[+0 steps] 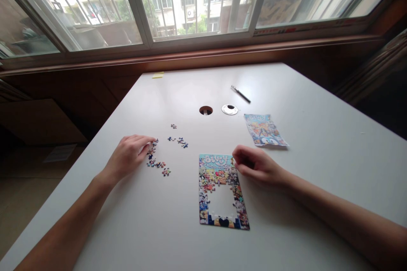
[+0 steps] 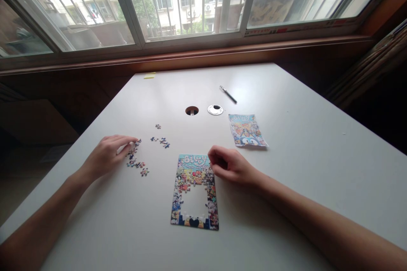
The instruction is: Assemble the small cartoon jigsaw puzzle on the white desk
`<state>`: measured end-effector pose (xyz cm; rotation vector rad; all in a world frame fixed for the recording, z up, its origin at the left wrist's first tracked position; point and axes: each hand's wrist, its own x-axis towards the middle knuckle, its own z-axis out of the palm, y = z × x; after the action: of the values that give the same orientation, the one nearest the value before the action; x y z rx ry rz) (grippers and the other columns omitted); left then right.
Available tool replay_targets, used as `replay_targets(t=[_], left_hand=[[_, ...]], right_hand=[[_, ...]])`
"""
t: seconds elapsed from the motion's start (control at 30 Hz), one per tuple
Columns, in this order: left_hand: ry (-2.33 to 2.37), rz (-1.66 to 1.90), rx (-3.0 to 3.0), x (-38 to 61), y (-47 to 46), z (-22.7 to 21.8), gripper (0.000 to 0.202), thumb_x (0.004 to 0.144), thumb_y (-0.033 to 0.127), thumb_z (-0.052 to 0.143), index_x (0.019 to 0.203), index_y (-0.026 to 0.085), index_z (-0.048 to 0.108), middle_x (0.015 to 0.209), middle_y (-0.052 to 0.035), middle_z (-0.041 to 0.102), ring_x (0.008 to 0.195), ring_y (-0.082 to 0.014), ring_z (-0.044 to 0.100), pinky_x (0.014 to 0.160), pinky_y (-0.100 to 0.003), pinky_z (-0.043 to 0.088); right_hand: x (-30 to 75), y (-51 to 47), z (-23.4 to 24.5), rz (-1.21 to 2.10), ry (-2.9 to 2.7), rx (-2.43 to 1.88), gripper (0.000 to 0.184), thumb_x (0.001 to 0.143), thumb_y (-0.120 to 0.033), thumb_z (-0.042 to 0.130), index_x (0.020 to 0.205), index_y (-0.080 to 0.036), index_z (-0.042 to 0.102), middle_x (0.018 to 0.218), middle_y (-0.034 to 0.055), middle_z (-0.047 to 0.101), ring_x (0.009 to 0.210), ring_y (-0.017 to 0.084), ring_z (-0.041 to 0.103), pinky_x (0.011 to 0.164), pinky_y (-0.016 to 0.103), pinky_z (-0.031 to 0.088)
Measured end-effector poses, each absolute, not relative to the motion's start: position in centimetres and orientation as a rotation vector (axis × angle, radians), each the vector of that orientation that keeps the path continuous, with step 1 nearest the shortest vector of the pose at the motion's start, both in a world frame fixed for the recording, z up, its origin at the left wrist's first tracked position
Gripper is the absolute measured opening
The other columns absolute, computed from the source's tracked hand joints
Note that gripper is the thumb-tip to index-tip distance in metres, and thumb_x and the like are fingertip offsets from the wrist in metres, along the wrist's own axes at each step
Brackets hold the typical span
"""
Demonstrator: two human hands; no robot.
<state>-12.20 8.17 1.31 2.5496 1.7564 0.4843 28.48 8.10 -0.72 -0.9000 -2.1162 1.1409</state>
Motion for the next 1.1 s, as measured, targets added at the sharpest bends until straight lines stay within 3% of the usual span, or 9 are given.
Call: replay_targets(t=[0.37, 1.1], left_hand=[[1.534, 0.451, 2.427, -13.5, 7.8, 2.8, 0.025, 0.093, 0.034, 0.051, 0.103, 0.022, 0.070, 0.103, -0.0059, 0.070, 0.087, -0.0189, 0.066, 0.076, -0.027, 0.051], [1.494, 0.287, 2.431, -13.8, 8.0, 2.6, 0.029, 0.083, 0.023, 0.050, 0.109, 0.020, 0.061, 0.092, -0.0047, 0.064, 0.076, -0.0165, 0.059, 0.069, -0.025, 0.049]], right_hand=[[28.3, 8.1, -0.7, 1.119, -2.126, -0.913, 0.009, 0.081, -0.013, 0.054, 0.080, -0.020, 0.049, 0.068, -0.0028, 0.046, 0.060, 0.011, 0.038, 0.054, 0.025, 0.033], [28.2, 8.1, -0.7, 1.123, -2.127, -0.899, 0.011, 0.080, -0.011, 0.053, 0.079, -0.020, 0.047, 0.068, -0.0036, 0.043, 0.060, 0.011, 0.035, 0.054, 0.025, 0.031]])
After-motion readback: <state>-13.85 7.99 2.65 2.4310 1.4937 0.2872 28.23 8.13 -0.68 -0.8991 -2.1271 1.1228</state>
